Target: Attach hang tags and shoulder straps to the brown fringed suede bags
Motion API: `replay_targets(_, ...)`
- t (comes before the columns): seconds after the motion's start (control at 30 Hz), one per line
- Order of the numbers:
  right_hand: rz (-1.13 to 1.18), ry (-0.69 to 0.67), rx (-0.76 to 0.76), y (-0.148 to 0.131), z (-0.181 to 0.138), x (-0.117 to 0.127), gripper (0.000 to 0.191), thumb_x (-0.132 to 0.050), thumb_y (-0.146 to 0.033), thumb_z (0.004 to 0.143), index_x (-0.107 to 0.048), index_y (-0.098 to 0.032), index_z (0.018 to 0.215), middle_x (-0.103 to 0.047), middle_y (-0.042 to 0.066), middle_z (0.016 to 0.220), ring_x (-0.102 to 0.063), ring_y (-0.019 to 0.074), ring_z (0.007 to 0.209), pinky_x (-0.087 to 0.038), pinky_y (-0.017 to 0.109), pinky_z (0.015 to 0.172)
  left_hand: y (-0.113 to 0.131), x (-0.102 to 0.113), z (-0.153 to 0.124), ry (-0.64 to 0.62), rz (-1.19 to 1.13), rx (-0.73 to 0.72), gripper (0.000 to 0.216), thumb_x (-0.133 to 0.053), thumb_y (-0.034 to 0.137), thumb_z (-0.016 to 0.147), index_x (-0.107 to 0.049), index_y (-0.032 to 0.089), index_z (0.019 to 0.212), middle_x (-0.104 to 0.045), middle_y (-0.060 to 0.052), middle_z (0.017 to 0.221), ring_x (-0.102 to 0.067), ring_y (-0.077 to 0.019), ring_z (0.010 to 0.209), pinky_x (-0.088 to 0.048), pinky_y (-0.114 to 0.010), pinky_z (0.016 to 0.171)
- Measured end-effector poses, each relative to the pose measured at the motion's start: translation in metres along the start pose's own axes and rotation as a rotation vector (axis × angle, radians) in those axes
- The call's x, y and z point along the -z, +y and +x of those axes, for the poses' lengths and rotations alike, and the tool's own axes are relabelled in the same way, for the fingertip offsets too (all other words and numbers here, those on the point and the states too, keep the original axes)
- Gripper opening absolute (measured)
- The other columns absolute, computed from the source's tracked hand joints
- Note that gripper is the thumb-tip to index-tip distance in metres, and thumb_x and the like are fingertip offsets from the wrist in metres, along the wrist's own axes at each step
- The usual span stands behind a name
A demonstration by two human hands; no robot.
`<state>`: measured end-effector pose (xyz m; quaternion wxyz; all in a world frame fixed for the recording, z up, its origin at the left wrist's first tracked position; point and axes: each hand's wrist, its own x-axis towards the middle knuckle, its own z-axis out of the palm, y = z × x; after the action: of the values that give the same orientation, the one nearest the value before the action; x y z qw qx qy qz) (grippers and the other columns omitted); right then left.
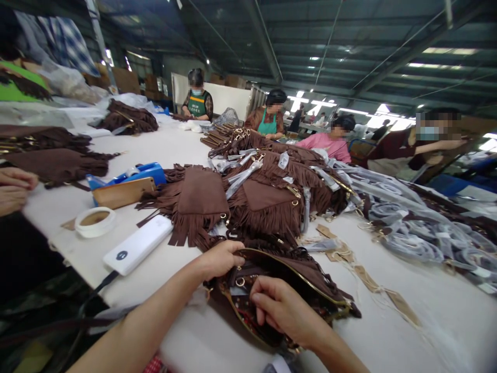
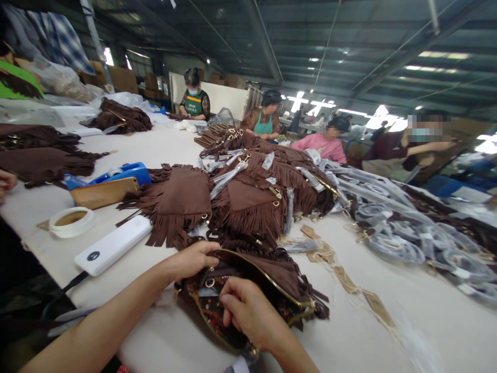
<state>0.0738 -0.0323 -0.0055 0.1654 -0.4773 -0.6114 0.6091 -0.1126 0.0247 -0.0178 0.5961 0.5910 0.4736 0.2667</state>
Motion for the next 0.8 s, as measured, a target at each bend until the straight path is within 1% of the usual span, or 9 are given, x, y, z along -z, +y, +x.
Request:
replay_targets(0.17,0.103,0.025,0.045,-0.008,0.01,-0.009,0.014,-0.052,-0.033,0.08,-0.048,-0.021,0.074,-0.055,-0.008,0.05,-0.03,0.0041,0.036,-0.017,0.018,0.036,-0.004,-0.001,0.0,0.032,0.017,-0.026,0.016,-0.051,0.021,0.063,-0.056,0.018,0.078,-0.053,0.004,0.065,-0.049,-0.014,0.06,-0.039,-0.024,0.056)
replay_targets(0.3,0.114,0.029,0.0,-0.011,0.017,-0.012,0.022,-0.056,-0.041,0.074,-0.047,-0.021,0.071,-0.058,-0.007,0.05,-0.031,0.0037,0.034,-0.019,0.017,0.034,-0.002,-0.003,-0.004,0.123,0.1,-0.122,0.015,-0.054,0.015,0.062,-0.057,0.018,0.077,-0.056,0.003,0.07,-0.052,-0.0166,0.07,-0.04,-0.026,0.063)
replay_targets(0.37,0.123,0.023,-0.023,-0.009,0.019,-0.012,0.025,-0.057,-0.044,0.071,-0.046,-0.022,0.07,-0.059,-0.006,0.051,-0.031,0.0034,0.033,-0.019,0.018,0.033,0.002,-0.006,-0.009,0.184,0.136,-0.192,0.023,-0.054,0.009,0.062,-0.058,0.018,0.083,-0.058,0.002,0.078,-0.054,-0.0179,0.079,-0.041,-0.027,0.071)
replay_targets(0.43,0.142,0.017,-0.039,-0.005,0.021,-0.013,0.026,-0.057,-0.045,0.07,-0.046,-0.022,0.069,-0.059,-0.006,0.05,-0.029,0.0032,0.033,-0.017,0.018,0.032,0.007,-0.008,-0.018,0.235,0.164,-0.275,0.036,-0.055,0.005,0.063,-0.06,0.019,0.096,-0.061,0.0,0.09,-0.055,-0.0182,0.087,-0.042,-0.028,0.079)
replay_targets(0.5,0.167,0.011,-0.052,-0.002,0.022,-0.012,0.027,-0.058,-0.046,0.069,-0.046,-0.022,0.069,-0.059,-0.007,0.05,-0.028,0.003,0.033,-0.016,0.017,0.032,0.013,-0.008,-0.03,0.306,0.226,-0.378,0.041,-0.056,0.005,0.069,-0.06,0.019,0.108,-0.06,-0.002,0.1,-0.055,-0.0178,0.089,-0.043,-0.029,0.083)
replay_targets(0.57,0.181,0.003,-0.056,0.001,0.023,-0.011,0.029,-0.06,-0.047,0.069,-0.046,-0.022,0.07,-0.059,-0.007,0.051,-0.029,0.0031,0.034,-0.017,0.017,0.032,0.019,-0.005,-0.046,0.351,0.337,-0.496,0.034,-0.053,0.007,0.079,-0.062,0.02,0.11,-0.059,-0.003,0.102,-0.055,-0.0178,0.089,-0.044,-0.03,0.084)
replay_targets(0.63,0.186,-0.012,-0.057,0.002,0.024,-0.01,0.03,-0.061,-0.047,0.069,-0.047,-0.021,0.07,-0.058,-0.007,0.051,-0.03,0.0033,0.035,-0.017,0.017,0.033,0.021,-0.001,-0.063,0.3,0.486,-0.576,0.027,-0.047,0.008,0.088,-0.065,0.02,0.103,-0.058,-0.003,0.096,-0.055,-0.0174,0.089,-0.044,-0.029,0.081)
replay_targets(0.73,0.191,-0.037,-0.05,0.002,0.024,-0.01,0.031,-0.062,-0.048,0.07,-0.047,-0.021,0.071,-0.058,-0.007,0.051,-0.029,0.0033,0.035,-0.017,0.017,0.032,0.018,-0.001,-0.078,0.198,0.795,-0.576,0.025,-0.046,0.006,0.091,-0.067,0.019,0.094,-0.057,-0.004,0.091,-0.054,-0.0164,0.083,-0.042,-0.026,0.071)
replay_targets(0.8,0.188,-0.042,-0.045,0.002,0.024,-0.01,0.031,-0.063,-0.048,0.07,-0.047,-0.021,0.07,-0.058,-0.007,0.051,-0.029,0.0033,0.035,-0.017,0.017,0.032,0.012,-0.004,-0.079,0.226,1.017,-0.545,0.018,-0.052,0.008,0.091,-0.066,0.018,0.085,-0.056,-0.003,0.088,-0.052,-0.0169,0.079,-0.04,-0.028,0.066)
